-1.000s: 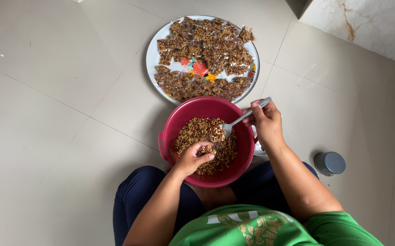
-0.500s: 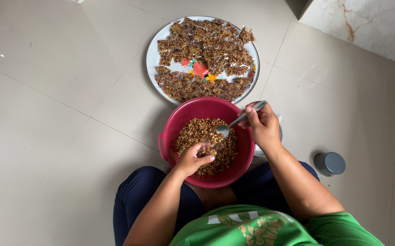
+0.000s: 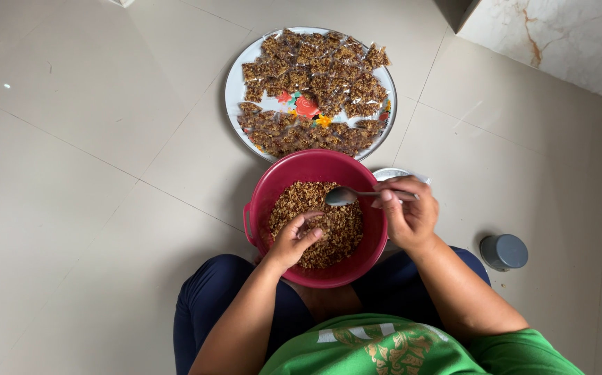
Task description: Packaging small grains or seeds into individual plastic bags using a spoon.
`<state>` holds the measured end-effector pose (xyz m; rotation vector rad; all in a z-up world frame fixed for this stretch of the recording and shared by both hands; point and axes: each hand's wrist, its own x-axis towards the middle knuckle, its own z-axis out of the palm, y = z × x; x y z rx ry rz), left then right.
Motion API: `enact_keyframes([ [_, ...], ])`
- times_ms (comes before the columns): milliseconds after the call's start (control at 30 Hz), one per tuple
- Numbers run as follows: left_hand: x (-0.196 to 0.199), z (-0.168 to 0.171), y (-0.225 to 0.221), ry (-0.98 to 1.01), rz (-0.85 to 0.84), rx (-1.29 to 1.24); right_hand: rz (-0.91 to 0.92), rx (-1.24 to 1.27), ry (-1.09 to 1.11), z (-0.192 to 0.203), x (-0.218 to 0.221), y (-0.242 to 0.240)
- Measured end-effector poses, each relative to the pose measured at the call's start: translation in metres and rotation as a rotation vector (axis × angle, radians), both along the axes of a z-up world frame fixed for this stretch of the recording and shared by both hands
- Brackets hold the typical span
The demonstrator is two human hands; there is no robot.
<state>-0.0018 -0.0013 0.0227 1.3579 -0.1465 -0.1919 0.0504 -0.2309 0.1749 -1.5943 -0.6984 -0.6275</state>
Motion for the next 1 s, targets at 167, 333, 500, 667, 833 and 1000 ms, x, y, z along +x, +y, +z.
enact_keyframes([
  [167,0.005,-0.036,0.001,-0.006,0.092,-0.002,-0.156,-0.294,0.198,-0.037,0.002,-0.022],
  [333,0.005,-0.014,-0.002,-0.054,0.146,0.063,0.065,-0.621,0.434,-0.093,-0.019,-0.028],
  [500,0.002,-0.010,-0.004,-0.044,0.208,0.034,0.231,-0.941,0.562,-0.100,-0.030,-0.027],
  [667,0.007,-0.017,0.004,-0.191,0.255,0.235,0.325,-1.660,0.541,-0.102,-0.037,-0.019],
  [833,-0.002,0.006,-0.002,-0.140,0.176,0.267,0.167,-1.118,0.722,-0.068,-0.041,0.001],
  [1000,-0.006,0.004,-0.012,-0.155,0.103,0.329,0.078,-0.640,0.890,-0.095,-0.045,0.018],
])
